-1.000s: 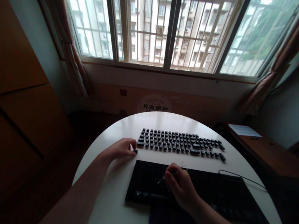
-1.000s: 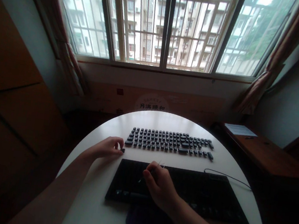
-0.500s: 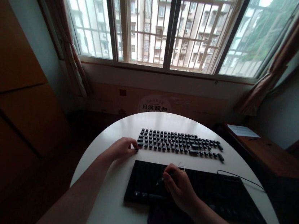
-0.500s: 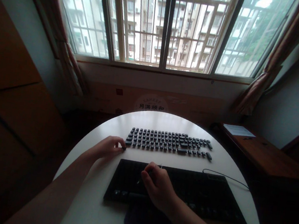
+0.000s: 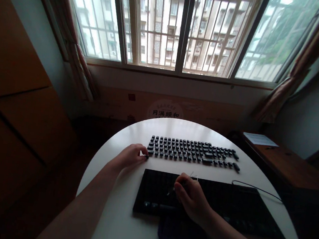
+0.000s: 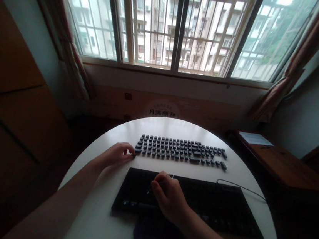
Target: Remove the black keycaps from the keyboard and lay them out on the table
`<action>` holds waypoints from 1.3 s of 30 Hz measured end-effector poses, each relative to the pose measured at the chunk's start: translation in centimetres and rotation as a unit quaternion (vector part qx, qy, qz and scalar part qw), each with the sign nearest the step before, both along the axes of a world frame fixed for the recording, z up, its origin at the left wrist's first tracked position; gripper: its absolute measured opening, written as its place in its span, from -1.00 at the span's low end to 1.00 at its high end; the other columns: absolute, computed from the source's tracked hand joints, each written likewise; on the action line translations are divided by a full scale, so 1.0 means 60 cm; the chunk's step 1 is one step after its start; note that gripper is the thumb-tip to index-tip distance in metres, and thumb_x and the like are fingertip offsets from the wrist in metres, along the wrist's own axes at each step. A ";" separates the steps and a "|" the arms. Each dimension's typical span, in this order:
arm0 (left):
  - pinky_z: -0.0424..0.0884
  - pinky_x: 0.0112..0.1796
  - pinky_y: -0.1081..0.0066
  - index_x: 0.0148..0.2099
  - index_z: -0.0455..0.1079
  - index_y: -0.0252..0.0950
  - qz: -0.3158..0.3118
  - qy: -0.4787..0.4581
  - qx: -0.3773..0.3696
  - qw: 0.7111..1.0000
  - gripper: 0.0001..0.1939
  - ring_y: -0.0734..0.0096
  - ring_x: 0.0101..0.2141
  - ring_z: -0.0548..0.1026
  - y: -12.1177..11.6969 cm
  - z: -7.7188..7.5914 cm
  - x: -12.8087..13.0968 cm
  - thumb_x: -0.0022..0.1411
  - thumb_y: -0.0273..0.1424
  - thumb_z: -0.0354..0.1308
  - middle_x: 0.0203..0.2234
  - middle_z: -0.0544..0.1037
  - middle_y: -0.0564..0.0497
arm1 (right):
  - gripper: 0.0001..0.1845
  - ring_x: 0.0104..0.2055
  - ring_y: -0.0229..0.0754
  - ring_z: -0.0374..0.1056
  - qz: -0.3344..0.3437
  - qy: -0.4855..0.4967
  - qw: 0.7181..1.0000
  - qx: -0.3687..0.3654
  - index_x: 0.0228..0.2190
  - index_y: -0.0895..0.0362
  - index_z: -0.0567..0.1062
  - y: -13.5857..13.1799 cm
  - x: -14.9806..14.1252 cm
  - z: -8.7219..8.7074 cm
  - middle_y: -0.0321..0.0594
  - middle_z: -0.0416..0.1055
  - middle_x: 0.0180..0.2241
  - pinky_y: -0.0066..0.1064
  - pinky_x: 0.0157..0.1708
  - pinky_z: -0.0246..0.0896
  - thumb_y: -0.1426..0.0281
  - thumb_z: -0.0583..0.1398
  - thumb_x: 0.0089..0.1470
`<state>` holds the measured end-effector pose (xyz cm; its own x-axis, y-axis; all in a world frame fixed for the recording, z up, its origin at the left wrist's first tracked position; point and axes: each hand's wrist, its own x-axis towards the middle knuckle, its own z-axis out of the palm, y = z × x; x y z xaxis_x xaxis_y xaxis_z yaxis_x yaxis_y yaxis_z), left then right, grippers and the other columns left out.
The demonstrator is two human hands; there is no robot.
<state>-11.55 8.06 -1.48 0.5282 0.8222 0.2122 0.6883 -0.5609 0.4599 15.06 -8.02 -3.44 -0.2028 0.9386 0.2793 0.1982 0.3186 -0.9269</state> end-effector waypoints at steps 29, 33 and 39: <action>0.35 -0.26 0.41 -0.26 0.52 -0.24 -0.060 0.037 0.033 0.997 -0.88 0.31 -0.29 0.49 -0.101 -0.016 0.162 0.24 -0.38 0.15 -0.35 0.57 0.02 | -0.71 -0.62 -0.36 0.12 0.090 -0.004 0.992 -0.089 -0.33 0.10 0.28 -0.012 -0.072 0.003 -0.37 0.29 -0.53 -0.52 -0.60 0.00 0.14 0.04 0.30; 0.34 -0.28 0.43 -0.25 0.52 -0.22 -0.059 0.044 0.031 0.997 -0.88 0.32 -0.30 0.50 -0.101 -0.017 0.162 0.24 -0.37 0.15 -0.34 0.58 0.03 | -0.77 -0.59 -0.34 0.14 0.096 -0.035 0.992 -0.077 -0.34 0.09 0.26 -0.009 -0.072 0.010 -0.38 0.29 -0.54 -0.50 -0.55 0.05 0.22 0.02 0.31; 0.35 -0.29 0.43 -0.24 0.52 -0.22 -0.062 0.041 0.037 0.997 -0.86 0.31 -0.31 0.50 -0.099 -0.021 0.163 0.24 -0.35 0.14 -0.34 0.59 0.03 | -0.86 -0.50 -0.28 0.22 0.110 -0.173 0.979 -0.016 -0.34 0.10 0.29 -0.023 -0.071 0.031 -0.35 0.32 -0.52 -0.47 -0.47 0.05 0.34 0.04 0.28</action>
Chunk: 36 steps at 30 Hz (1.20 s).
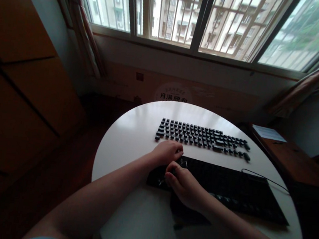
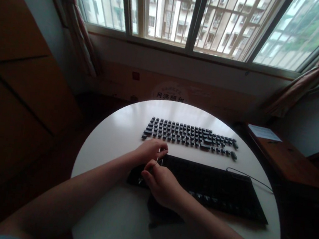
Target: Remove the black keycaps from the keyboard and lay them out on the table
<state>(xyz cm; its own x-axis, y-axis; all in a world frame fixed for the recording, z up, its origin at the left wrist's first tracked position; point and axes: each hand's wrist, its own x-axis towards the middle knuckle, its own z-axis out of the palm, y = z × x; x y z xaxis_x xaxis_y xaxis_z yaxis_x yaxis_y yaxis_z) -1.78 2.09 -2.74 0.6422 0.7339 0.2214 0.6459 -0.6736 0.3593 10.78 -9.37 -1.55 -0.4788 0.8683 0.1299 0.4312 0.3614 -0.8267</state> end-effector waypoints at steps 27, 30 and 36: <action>0.38 -0.26 0.40 -0.23 0.53 -0.23 0.014 0.005 0.008 1.000 -0.83 0.29 -0.29 0.51 -0.013 0.010 0.000 0.24 -0.37 0.11 -0.32 0.60 0.00 | -0.90 -0.49 -0.24 0.32 0.049 -0.097 0.981 0.163 -0.33 0.10 0.36 -0.020 -0.009 -0.003 -0.28 0.46 -0.43 -0.48 -0.48 0.03 0.33 0.14 0.21; 0.37 -0.27 0.41 -0.23 0.52 -0.22 0.013 0.004 0.008 1.000 -0.84 0.30 -0.29 0.51 -0.010 0.006 0.001 0.24 -0.36 0.11 -0.32 0.59 0.01 | -0.87 -0.51 -0.26 0.32 0.017 -0.056 0.989 0.137 -0.32 0.10 0.35 -0.016 -0.008 -0.009 -0.29 0.43 -0.46 -0.48 -0.47 0.07 0.31 0.10 0.26; 0.36 -0.26 0.42 -0.22 0.52 -0.22 0.013 0.007 0.004 1.000 -0.83 0.32 -0.29 0.50 -0.007 0.004 0.000 0.25 -0.33 0.11 -0.33 0.58 0.02 | -0.79 -0.55 -0.27 0.24 -0.049 0.039 0.991 0.120 -0.34 0.10 0.31 -0.012 -0.005 -0.026 -0.33 0.34 -0.53 -0.46 -0.49 0.09 0.23 0.05 0.29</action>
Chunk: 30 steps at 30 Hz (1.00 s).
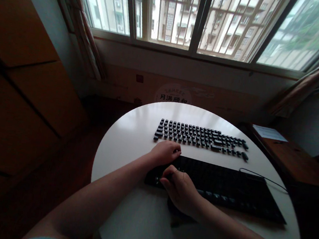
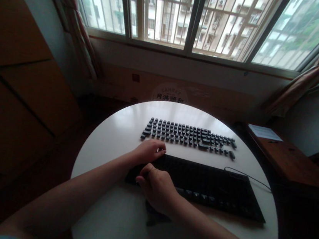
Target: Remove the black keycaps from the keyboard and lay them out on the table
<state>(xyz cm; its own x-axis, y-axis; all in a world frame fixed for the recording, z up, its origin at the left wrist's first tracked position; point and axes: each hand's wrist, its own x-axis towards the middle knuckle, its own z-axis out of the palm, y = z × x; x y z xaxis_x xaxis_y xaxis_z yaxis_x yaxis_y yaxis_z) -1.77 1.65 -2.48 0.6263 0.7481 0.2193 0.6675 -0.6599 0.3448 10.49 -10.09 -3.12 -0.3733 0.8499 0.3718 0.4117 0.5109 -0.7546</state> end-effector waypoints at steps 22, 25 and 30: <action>0.32 -0.38 0.53 -0.18 0.51 -0.30 -0.195 -0.144 -0.119 0.963 -0.82 0.51 -0.44 0.43 -0.037 0.083 -0.032 0.17 -0.34 0.27 -0.43 0.55 0.06 | -0.72 -0.63 -0.32 0.09 -0.142 0.086 0.986 0.019 -0.38 0.09 0.28 0.033 0.084 0.034 -0.43 0.15 -0.62 -0.49 -0.62 0.00 0.18 0.04 0.29; 0.33 -0.37 0.54 -0.18 0.52 -0.29 -0.192 -0.138 -0.121 0.964 -0.84 0.52 -0.44 0.44 -0.033 0.080 -0.033 0.16 -0.39 0.28 -0.43 0.55 0.06 | -0.76 -0.62 -0.31 0.12 -0.152 0.027 0.986 0.064 -0.38 0.09 0.30 0.032 0.087 0.038 -0.41 0.20 -0.62 -0.46 -0.58 0.02 0.23 0.05 0.27; 0.34 -0.37 0.56 -0.18 0.54 -0.28 -0.190 -0.138 -0.131 0.963 -0.85 0.53 -0.44 0.45 -0.027 0.079 -0.037 0.16 -0.41 0.28 -0.44 0.55 0.07 | -0.78 -0.56 -0.26 0.23 -0.145 -0.006 0.986 0.084 -0.37 0.09 0.32 0.033 0.088 0.039 -0.33 0.31 -0.57 -0.43 -0.51 0.09 0.26 0.03 0.27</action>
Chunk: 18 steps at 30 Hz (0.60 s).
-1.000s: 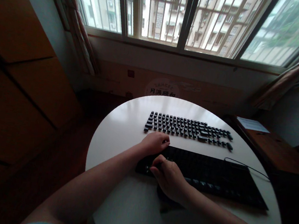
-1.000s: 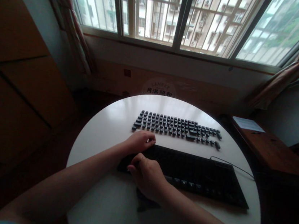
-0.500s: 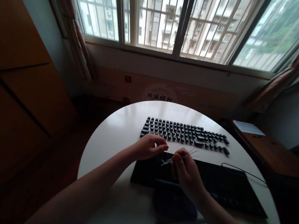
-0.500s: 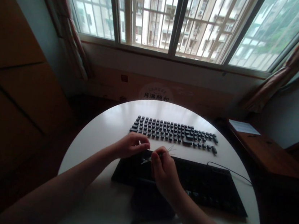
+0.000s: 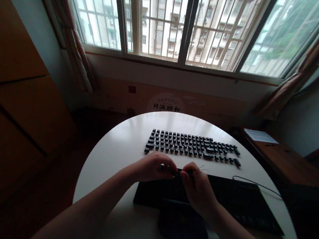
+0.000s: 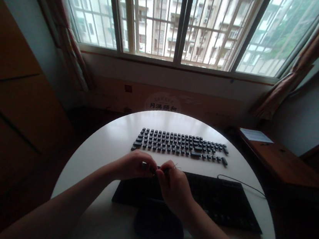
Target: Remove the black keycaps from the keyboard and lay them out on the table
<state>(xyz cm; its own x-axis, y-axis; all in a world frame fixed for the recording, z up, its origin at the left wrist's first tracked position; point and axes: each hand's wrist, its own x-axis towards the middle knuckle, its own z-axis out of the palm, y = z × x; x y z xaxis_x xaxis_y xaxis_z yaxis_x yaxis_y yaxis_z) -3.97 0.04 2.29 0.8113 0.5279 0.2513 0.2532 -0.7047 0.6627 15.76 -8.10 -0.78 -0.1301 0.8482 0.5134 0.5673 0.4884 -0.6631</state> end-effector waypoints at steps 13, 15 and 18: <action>0.42 -0.27 0.40 -0.07 0.47 -0.28 0.268 -0.119 0.125 0.948 -0.78 0.41 -0.33 0.42 0.093 -0.019 -0.070 0.27 -0.45 0.09 -0.24 0.46 -0.04 | -0.73 -0.65 -0.30 0.08 -0.010 -0.020 1.000 -0.015 -0.43 0.09 0.29 0.005 0.007 0.001 -0.43 0.15 -0.67 -0.46 -0.59 -0.05 0.21 0.05 0.26; 0.42 -0.19 0.35 -0.06 0.48 -0.28 0.255 -0.076 0.141 0.953 -0.75 0.36 -0.27 0.43 0.098 -0.027 -0.070 0.29 -0.49 0.04 -0.25 0.45 -0.05 | -0.72 -0.66 -0.31 0.07 0.002 -0.021 0.999 -0.024 -0.43 0.09 0.30 0.003 0.005 -0.002 -0.44 0.16 -0.68 -0.47 -0.60 -0.07 0.20 0.06 0.25; 0.39 -0.10 0.30 -0.12 0.51 -0.25 0.219 -0.017 0.162 0.962 -0.76 0.29 -0.18 0.44 0.101 -0.041 -0.066 0.26 -0.53 0.06 -0.23 0.48 -0.06 | -0.73 -0.66 -0.33 0.05 0.011 -0.017 0.999 -0.028 -0.43 0.10 0.30 0.001 0.004 -0.006 -0.44 0.16 -0.69 -0.47 -0.61 -0.10 0.21 0.07 0.25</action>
